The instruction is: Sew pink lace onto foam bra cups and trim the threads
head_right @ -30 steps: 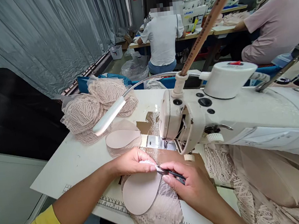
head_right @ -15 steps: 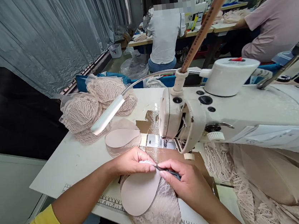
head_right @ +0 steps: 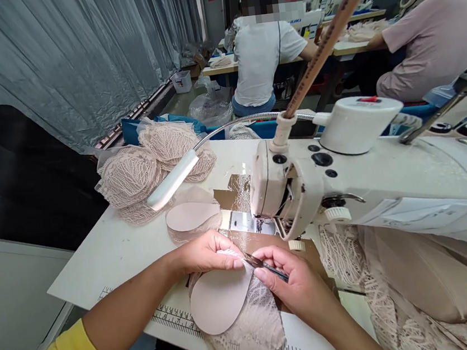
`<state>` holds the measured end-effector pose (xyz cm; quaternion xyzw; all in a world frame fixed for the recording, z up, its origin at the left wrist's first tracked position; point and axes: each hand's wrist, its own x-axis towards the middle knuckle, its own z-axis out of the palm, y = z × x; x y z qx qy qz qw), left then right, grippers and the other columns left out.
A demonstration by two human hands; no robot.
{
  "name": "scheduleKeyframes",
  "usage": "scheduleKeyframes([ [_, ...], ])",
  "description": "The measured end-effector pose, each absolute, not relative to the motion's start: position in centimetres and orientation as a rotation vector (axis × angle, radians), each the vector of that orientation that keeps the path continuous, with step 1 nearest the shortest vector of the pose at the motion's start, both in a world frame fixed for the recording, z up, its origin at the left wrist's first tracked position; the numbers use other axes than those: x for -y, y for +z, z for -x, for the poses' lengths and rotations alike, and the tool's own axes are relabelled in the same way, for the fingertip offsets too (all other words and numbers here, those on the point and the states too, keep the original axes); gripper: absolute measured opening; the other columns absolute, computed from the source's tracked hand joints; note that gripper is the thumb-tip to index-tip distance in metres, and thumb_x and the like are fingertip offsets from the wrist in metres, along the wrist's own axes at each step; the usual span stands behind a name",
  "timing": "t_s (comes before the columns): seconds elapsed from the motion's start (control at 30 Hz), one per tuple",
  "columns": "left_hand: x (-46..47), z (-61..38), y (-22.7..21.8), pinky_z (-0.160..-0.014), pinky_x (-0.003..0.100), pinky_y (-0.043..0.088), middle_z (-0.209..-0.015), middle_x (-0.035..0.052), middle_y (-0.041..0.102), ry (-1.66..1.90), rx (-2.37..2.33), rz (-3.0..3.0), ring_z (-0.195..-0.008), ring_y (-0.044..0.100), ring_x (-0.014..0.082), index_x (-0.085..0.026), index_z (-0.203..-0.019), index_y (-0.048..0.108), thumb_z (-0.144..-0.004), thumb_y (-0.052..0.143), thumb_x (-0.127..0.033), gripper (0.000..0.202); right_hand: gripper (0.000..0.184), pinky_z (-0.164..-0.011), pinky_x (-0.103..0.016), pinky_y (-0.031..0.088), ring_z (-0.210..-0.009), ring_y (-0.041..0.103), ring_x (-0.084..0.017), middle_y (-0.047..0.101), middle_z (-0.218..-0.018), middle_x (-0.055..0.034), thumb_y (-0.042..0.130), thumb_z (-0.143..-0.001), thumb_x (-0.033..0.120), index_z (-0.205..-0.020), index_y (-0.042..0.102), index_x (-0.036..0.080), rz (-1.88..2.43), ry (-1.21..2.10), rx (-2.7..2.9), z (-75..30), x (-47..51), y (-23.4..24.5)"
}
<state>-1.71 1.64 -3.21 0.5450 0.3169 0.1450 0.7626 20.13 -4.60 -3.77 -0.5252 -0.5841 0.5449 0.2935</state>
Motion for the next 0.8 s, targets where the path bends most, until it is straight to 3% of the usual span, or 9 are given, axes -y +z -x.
scheduleKeyframes([
  [0.17, -1.6, 1.4, -3.2, -0.067, 0.022, 0.042, -0.075, 0.0022, 0.065, 0.316, -0.688, -1.211, -0.068, 0.055, 0.0105, -0.012, -0.089, 0.073, -0.072, 0.075, -0.037, 0.031, 0.031, -0.075, -0.034, 0.05, -0.084, 0.063, -0.021, 0.068, -0.091, -0.0041, 0.057, -0.082, 0.048, -0.101, 0.062, 0.023, 1.383, 1.421, 1.63, -19.7, 4.5, -3.5],
  [0.37, -1.5, 1.4, -3.2, -0.05, 0.021, 0.026, -0.057, -0.0042, 0.044, 0.28, -0.697, -1.265, -0.054, 0.036, 0.0062, -0.009, -0.074, 0.069, -0.071, 0.074, -0.044, 0.036, 0.027, -0.079, -0.034, 0.049, -0.088, 0.063, -0.021, 0.068, -0.093, -0.0041, 0.053, -0.087, 0.045, -0.099, 0.063, 0.023, 1.398, 1.381, 1.719, -19.3, 4.3, -3.0],
  [0.5, -1.3, 1.2, -3.5, -0.054, 0.02, 0.033, -0.063, -0.0017, 0.053, 0.299, -0.683, -1.273, -0.058, 0.043, 0.0077, -0.011, -0.081, 0.07, -0.072, 0.073, -0.045, 0.036, 0.031, -0.076, -0.035, 0.051, -0.084, 0.065, -0.021, 0.068, -0.089, -0.0061, 0.052, -0.087, 0.048, -0.098, 0.06, 0.021, 1.387, 1.456, 1.561, -19.1, 4.4, -3.6],
  [0.67, -1.7, 1.2, -3.3, -0.061, 0.021, 0.04, -0.076, 0.0024, 0.061, 0.266, -0.643, -1.36, -0.067, 0.053, 0.0109, -0.011, -0.088, 0.07, -0.076, 0.069, -0.048, 0.038, 0.043, -0.084, -0.035, 0.051, -0.097, 0.064, -0.023, 0.067, -0.101, -0.0068, 0.063, -0.078, 0.049, -0.111, 0.055, 0.022, 1.397, 1.475, 1.481, -18.7, 4.2, -3.9],
  [0.8, -3.0, 2.9, -2.6, -0.054, 0.018, 0.035, -0.07, -0.002, 0.054, 0.164, -0.659, -1.537, -0.061, 0.046, 0.0077, -0.012, -0.088, 0.065, -0.075, 0.071, -0.039, 0.031, 0.032, -0.065, -0.032, 0.051, -0.074, 0.063, -0.021, 0.066, -0.077, -0.0023, 0.057, -0.08, 0.052, -0.088, 0.062, 0.021, 1.545, 1.364, 1.59, -19.3, 4.0, -3.6],
])
